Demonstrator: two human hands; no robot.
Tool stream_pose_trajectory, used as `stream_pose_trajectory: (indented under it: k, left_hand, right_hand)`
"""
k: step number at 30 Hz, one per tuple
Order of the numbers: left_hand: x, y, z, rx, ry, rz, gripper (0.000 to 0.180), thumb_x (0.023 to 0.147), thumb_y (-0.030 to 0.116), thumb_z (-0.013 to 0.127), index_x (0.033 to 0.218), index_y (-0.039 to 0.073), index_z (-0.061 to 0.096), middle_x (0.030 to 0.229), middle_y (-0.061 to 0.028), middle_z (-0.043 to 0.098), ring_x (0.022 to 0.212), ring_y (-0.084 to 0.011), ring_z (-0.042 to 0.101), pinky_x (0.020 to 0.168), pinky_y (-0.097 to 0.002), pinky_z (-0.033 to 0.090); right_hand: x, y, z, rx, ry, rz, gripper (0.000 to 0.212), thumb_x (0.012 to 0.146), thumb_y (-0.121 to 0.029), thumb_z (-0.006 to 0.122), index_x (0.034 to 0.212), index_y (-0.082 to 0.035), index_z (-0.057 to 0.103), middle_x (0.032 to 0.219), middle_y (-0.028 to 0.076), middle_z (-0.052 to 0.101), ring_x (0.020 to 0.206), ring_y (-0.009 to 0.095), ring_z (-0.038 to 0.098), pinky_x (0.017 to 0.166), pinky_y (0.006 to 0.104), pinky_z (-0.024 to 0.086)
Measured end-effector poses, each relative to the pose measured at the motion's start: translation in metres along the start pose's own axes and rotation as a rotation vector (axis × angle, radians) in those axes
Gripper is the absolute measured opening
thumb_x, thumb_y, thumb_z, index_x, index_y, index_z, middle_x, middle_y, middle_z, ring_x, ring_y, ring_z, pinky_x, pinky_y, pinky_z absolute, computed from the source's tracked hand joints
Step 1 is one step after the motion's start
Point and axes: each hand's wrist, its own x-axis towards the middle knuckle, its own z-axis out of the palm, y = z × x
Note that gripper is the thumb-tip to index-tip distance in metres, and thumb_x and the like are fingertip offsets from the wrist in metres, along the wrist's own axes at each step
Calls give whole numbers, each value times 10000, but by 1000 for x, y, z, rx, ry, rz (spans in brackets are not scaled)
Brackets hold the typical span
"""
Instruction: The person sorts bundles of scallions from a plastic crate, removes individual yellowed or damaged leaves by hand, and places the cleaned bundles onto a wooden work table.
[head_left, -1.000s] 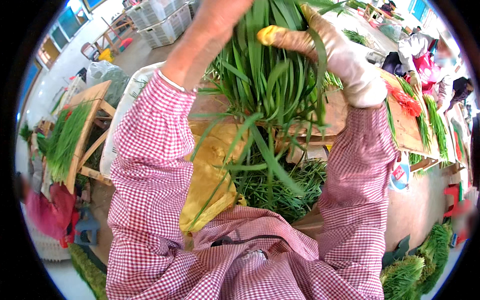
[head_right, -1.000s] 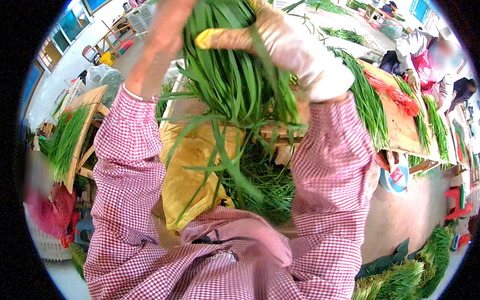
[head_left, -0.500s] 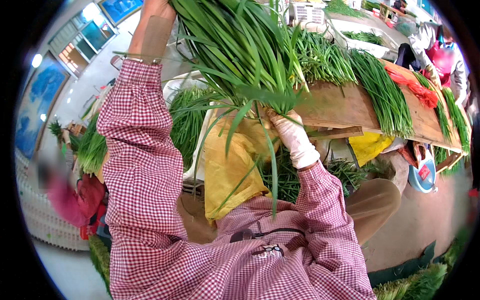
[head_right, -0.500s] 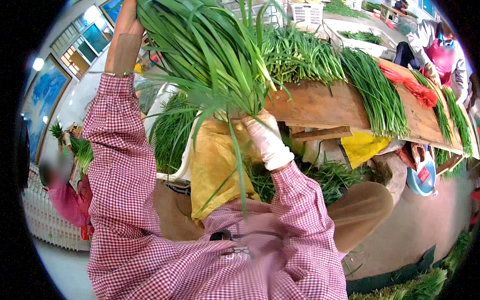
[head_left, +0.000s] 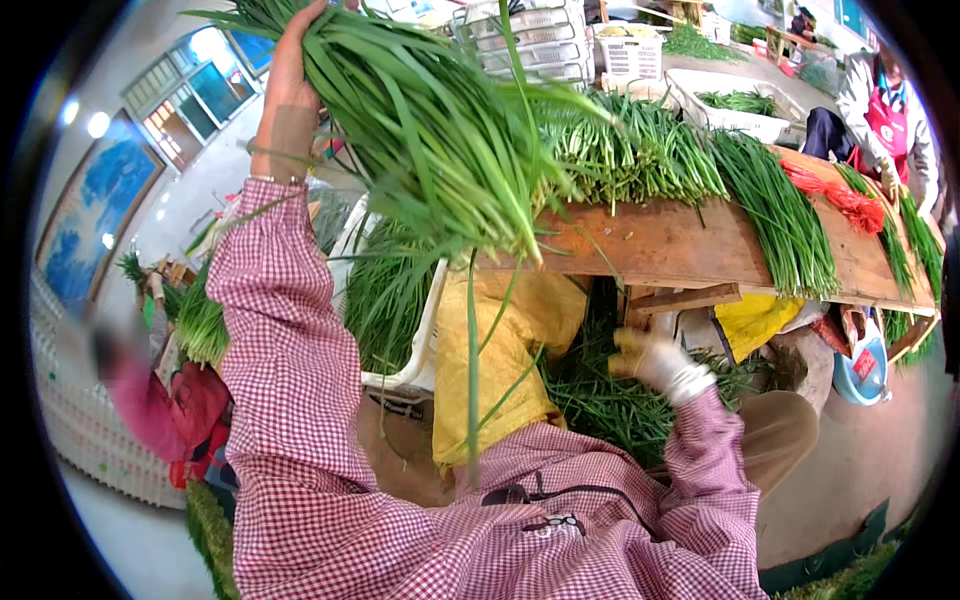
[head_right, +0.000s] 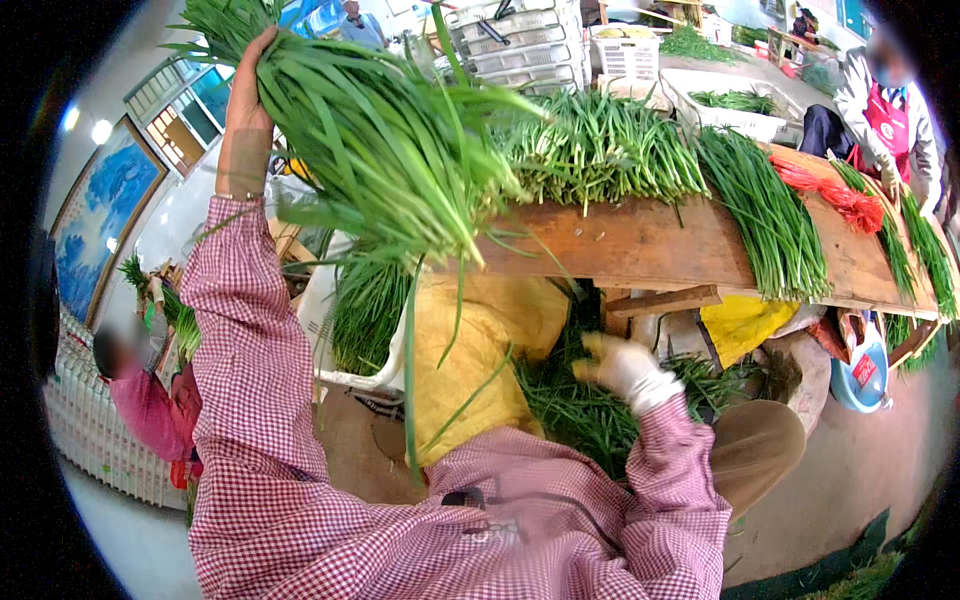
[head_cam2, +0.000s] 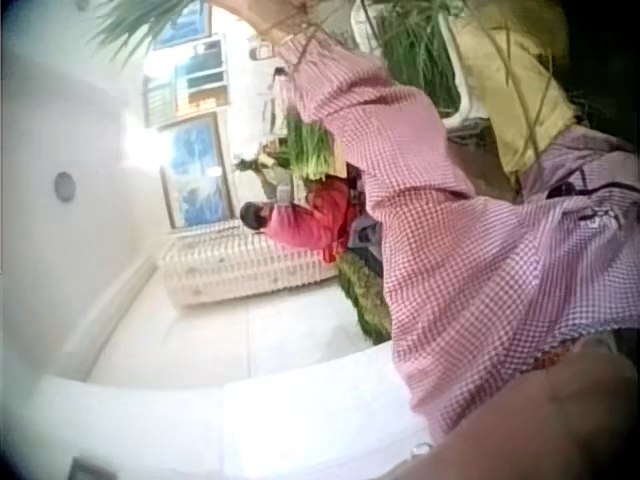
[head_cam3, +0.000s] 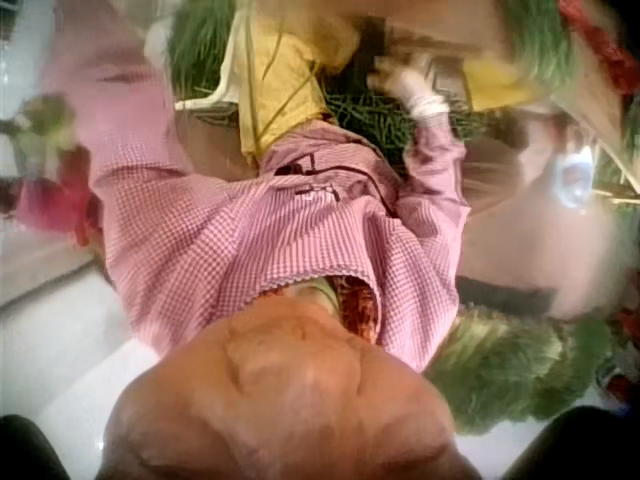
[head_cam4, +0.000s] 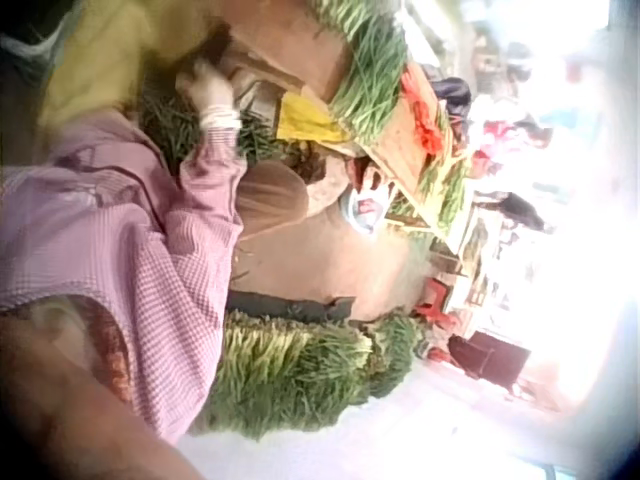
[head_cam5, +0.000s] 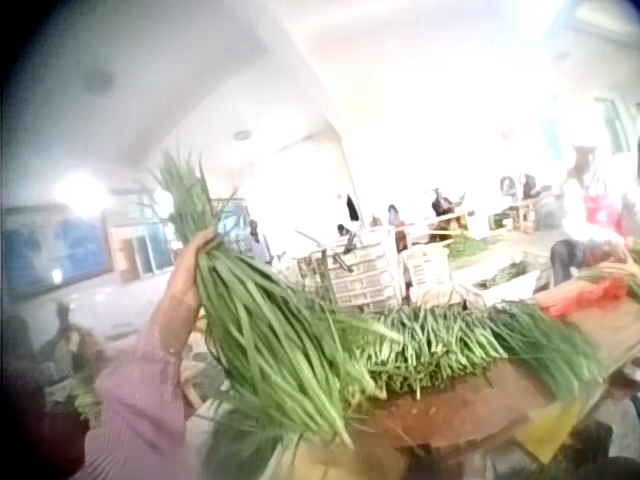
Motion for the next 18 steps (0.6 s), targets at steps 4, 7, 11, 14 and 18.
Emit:
stream_pose_trajectory:
  k: [4,7,11,14,18]
  left_hand:
    - [-43,0,29,55,-83,-41,262,750,232,619,890,15,573,832,-77,612,738,-159,599,672,-264,504]
    - [-60,-5,65,-27,-184,-123,225,747,211,612,867,24,573,817,-80,617,695,-160,609,619,-256,518]
    - [-75,-3,87,-32,-305,-192,260,766,233,586,889,5,574,837,-103,618,713,-177,608,652,-285,516]
    - [-86,10,97,-79,-346,-307,277,778,227,571,908,-17,575,870,-98,616,765,-173,600,704,-299,507]
    - [-77,17,62,-98,-251,-258,251,780,199,568,914,-13,569,863,-99,611,756,-187,594,710,-305,503]
  right_hand:
    - [-16,-135,-120,916,364,-785,442,850,-384,449,1154,-63,454,1090,94,536,1011,191,510,888,329,390]
    - [2,-193,-170,952,381,-1432,575,859,-470,364,1266,-65,327,1185,129,468,1094,232,456,944,392,352]
    - [34,-221,-164,764,231,-1187,626,821,-481,449,1267,-60,322,1196,130,460,1115,231,438,965,342,335]
    - [67,-178,-130,707,574,-1038,478,837,-472,412,1127,-106,515,1076,112,544,972,247,522,865,355,385]
    - [40,-114,-121,1073,626,-737,564,808,-562,388,1080,-92,538,1025,99,579,917,185,548,817,328,411]
